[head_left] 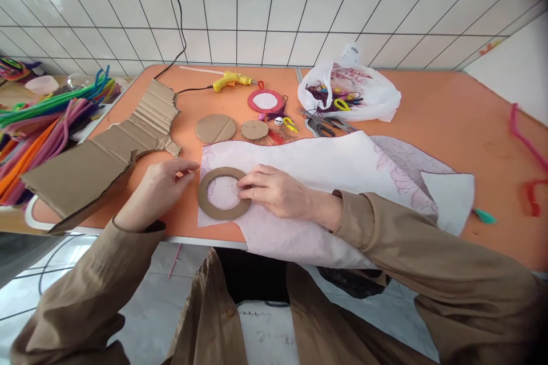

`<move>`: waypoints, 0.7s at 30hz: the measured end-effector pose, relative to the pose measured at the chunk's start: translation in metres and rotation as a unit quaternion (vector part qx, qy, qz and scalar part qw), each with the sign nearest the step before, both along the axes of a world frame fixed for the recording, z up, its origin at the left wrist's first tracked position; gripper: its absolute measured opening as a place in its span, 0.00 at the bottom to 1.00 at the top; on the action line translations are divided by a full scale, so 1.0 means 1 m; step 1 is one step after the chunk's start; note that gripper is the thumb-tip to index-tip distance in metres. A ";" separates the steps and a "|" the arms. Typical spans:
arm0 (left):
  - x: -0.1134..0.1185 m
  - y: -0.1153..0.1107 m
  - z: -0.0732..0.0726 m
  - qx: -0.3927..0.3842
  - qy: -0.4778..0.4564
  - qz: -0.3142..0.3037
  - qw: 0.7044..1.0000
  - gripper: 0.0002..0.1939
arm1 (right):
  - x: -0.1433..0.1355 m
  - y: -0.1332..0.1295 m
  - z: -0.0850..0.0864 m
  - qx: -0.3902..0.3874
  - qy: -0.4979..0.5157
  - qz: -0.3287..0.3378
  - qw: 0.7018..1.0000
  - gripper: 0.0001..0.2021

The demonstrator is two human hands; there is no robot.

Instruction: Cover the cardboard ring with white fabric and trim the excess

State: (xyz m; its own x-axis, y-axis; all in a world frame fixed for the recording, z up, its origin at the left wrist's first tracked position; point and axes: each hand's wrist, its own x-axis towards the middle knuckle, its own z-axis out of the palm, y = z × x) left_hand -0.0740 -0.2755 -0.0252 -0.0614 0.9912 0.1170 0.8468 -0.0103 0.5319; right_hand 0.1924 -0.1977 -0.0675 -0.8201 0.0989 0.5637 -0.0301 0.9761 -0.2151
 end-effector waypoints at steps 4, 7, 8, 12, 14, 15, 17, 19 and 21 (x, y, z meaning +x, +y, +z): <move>0.003 0.013 0.001 0.014 0.026 -0.076 0.997 0.15 | 0.000 0.000 0.000 0.005 0.012 -0.007 1.000 0.14; 0.003 0.019 0.001 0.022 0.051 -0.101 0.993 0.15 | 0.001 0.000 -0.001 0.006 0.011 -0.014 1.000 0.14; 0.002 0.020 0.001 0.022 0.055 -0.104 0.993 0.15 | 0.001 0.000 -0.001 0.006 0.009 -0.016 1.000 0.14; 0.000 0.022 0.001 0.031 0.043 -0.119 0.992 0.16 | 0.001 -0.001 -0.001 0.003 -0.001 -0.024 1.000 0.14; 0.000 0.023 0.000 0.042 0.036 -0.120 0.991 0.16 | 0.001 -0.001 0.000 0.005 -0.005 -0.024 1.000 0.14; 0.000 0.023 -0.001 0.046 0.033 -0.118 0.991 0.16 | 0.001 -0.001 0.000 0.006 -0.006 -0.023 1.000 0.14; 0.000 0.023 -0.002 0.048 0.028 -0.113 0.992 0.15 | 0.002 -0.001 0.000 0.007 -0.005 -0.023 1.000 0.14; -0.001 0.022 -0.003 0.043 0.020 -0.100 0.994 0.14 | 0.002 -0.001 0.001 0.006 -0.003 -0.022 1.000 0.14; 0.000 0.022 -0.003 0.037 0.010 -0.084 0.996 0.13 | 0.002 0.000 0.002 0.002 -0.004 -0.019 1.000 0.14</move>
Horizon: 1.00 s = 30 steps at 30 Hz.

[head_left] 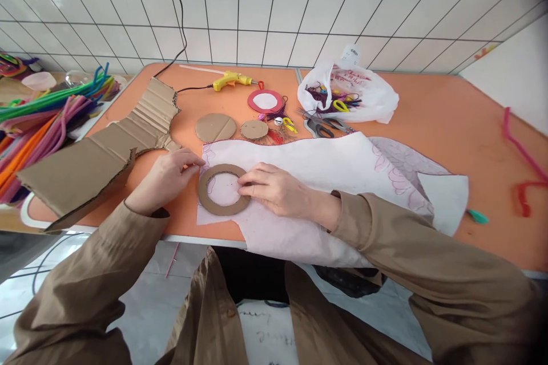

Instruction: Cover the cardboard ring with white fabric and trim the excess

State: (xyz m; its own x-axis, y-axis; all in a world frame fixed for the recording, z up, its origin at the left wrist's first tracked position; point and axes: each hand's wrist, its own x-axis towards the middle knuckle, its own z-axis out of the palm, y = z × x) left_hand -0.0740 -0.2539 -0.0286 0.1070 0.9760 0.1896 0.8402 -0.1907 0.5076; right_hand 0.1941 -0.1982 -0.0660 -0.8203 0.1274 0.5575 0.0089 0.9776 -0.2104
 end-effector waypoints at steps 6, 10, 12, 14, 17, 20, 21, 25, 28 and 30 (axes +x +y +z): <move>0.011 -0.001 0.008 0.031 -0.032 -0.064 0.997 0.10 | 0.000 0.000 0.000 -0.018 -0.001 0.011 1.000 0.13; 0.018 0.004 0.007 -0.018 -0.005 -0.240 0.970 0.07 | 0.001 -0.001 0.000 -0.041 0.020 0.009 0.999 0.12; 0.020 0.007 0.004 -0.040 0.009 -0.269 0.962 0.07 | 0.002 0.001 0.002 -0.075 0.028 0.002 0.997 0.11; 0.020 0.010 0.000 -0.056 0.015 -0.270 0.961 0.07 | 0.004 0.005 0.008 -0.116 0.045 -0.009 0.992 0.11; 0.019 0.012 0.000 -0.068 0.011 -0.269 0.961 0.06 | 0.008 0.010 0.025 -0.189 0.080 -0.044 0.978 0.11; 0.019 0.013 0.002 -0.077 0.011 -0.272 0.959 0.06 | 0.015 -0.001 0.048 -0.259 0.045 -0.071 0.962 0.09; 0.019 0.013 0.003 -0.082 0.011 -0.273 0.958 0.06 | 0.018 -0.010 0.055 -0.264 0.003 -0.074 0.962 0.08; 0.023 0.010 0.004 -0.082 0.014 -0.258 0.963 0.05 | 0.031 -0.062 0.062 -0.143 -0.192 -0.046 0.970 0.08; 0.031 0.006 0.003 -0.060 0.051 -0.230 0.970 0.13 | 0.041 -0.094 0.047 0.015 -0.240 -0.060 0.969 0.08; 0.036 0.003 0.004 -0.041 0.089 -0.218 0.971 0.16 | 0.047 -0.103 0.034 0.092 -0.201 -0.093 0.971 0.06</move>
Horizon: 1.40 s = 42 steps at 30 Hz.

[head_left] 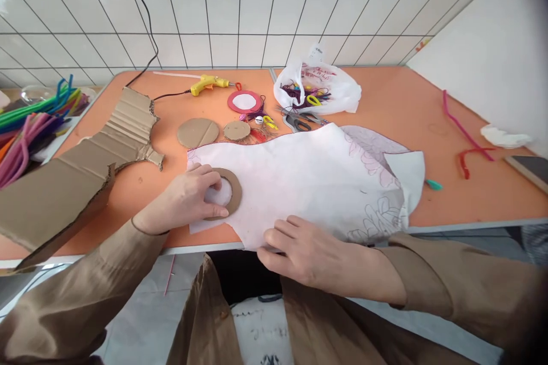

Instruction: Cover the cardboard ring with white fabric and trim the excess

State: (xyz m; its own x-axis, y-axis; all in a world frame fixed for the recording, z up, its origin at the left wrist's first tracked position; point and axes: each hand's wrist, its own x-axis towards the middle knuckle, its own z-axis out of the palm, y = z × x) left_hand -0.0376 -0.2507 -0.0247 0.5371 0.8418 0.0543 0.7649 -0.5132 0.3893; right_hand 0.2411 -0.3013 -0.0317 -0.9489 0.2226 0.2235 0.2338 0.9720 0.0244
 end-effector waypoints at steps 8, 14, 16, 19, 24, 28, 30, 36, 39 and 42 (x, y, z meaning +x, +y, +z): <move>0.005 -0.001 -0.002 0.025 0.032 0.001 0.999 0.19 | 0.002 0.011 -0.001 -0.129 0.081 -0.037 0.988 0.11; 0.004 0.003 -0.003 0.007 0.017 0.001 1.000 0.18 | -0.014 0.061 0.010 -0.538 0.187 -0.248 0.783 0.05; 0.005 0.003 -0.002 -0.005 0.019 -0.003 1.000 0.18 | -0.017 0.077 0.005 -0.553 0.193 -0.292 0.756 0.02; 0.006 0.002 0.001 -0.009 0.026 -0.009 1.000 0.18 | -0.017 0.086 -0.001 -0.514 0.160 -0.315 0.781 0.04; 0.006 0.001 0.002 0.006 0.025 -0.011 1.000 0.17 | -0.015 0.074 0.002 -0.374 0.093 -0.316 0.867 0.09; 0.006 0.000 -0.001 0.028 0.009 -0.023 0.999 0.21 | -0.014 0.060 0.008 -0.133 0.069 -0.241 0.959 0.19; 0.007 -0.001 -0.001 0.037 0.015 -0.015 0.999 0.20 | -0.014 0.057 0.006 -0.057 0.052 -0.151 0.986 0.15; 0.011 -0.002 0.003 0.026 0.062 -0.003 0.998 0.17 | -0.007 0.058 -0.001 -0.048 -0.014 -0.200 0.978 0.15; 0.010 -0.003 0.003 0.037 0.074 -0.014 0.996 0.19 | -0.007 0.057 0.003 -0.021 0.002 -0.211 0.977 0.15; 0.010 -0.003 0.003 0.045 0.075 -0.031 0.996 0.17 | -0.011 0.056 0.005 0.064 0.039 -0.053 0.996 0.14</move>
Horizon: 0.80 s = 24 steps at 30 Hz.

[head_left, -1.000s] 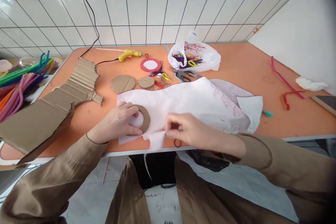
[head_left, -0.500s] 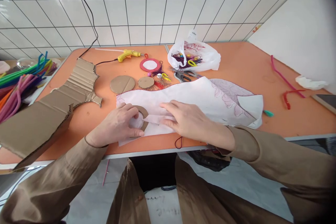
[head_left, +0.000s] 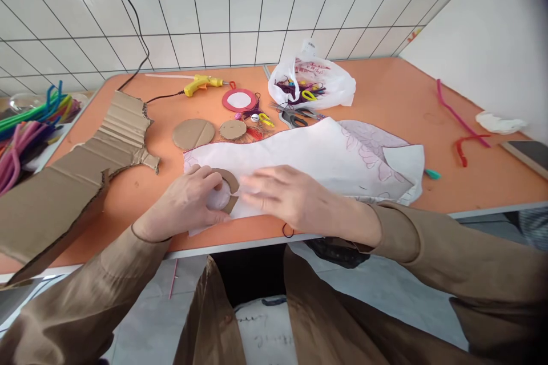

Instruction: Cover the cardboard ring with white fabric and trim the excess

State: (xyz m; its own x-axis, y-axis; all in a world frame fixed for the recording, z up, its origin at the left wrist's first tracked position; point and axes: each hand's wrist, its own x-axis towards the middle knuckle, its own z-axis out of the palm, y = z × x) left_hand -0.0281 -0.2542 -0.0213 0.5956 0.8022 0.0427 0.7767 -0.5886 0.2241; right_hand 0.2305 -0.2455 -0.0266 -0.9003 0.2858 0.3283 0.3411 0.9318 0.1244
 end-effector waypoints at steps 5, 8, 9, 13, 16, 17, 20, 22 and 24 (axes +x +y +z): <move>-0.002 0.000 -0.004 0.009 -0.016 0.000 1.000 0.18 | -0.005 -0.004 -0.003 0.002 -0.036 0.055 0.998 0.15; -0.002 0.002 -0.006 0.003 -0.025 0.004 1.000 0.19 | -0.004 -0.006 -0.002 -0.029 -0.055 0.026 0.998 0.16; -0.002 0.002 -0.006 0.001 -0.028 0.004 1.000 0.19 | -0.004 -0.007 -0.002 -0.038 -0.051 0.023 0.998 0.17; -0.001 0.002 -0.005 -0.002 -0.024 0.013 1.000 0.18 | -0.007 -0.008 -0.002 -0.082 -0.048 -0.014 0.995 0.18; -0.001 0.003 -0.005 -0.006 -0.015 0.012 1.000 0.22 | -0.009 -0.008 -0.001 -0.115 -0.077 -0.046 0.989 0.14; -0.002 0.003 -0.005 -0.007 -0.014 0.009 1.000 0.23 | -0.010 -0.008 0.001 -0.125 -0.084 -0.049 0.987 0.13; -0.003 0.004 -0.007 0.000 -0.020 0.004 1.000 0.26 | -0.010 -0.007 0.005 -0.137 -0.101 -0.057 0.984 0.11; -0.004 0.004 -0.009 0.005 -0.028 0.004 1.000 0.28 | -0.009 -0.005 0.007 -0.129 -0.114 -0.054 0.984 0.10; -0.005 0.005 -0.011 0.005 -0.033 0.003 0.999 0.28 | -0.008 -0.004 0.007 -0.125 -0.123 -0.049 0.983 0.10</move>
State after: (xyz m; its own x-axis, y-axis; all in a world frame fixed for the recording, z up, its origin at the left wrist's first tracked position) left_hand -0.0331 -0.2495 -0.0322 0.5859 0.8054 0.0897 0.7644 -0.5860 0.2687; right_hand 0.2227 -0.2492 -0.0195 -0.9080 0.4189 0.0120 0.4187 0.9080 -0.0146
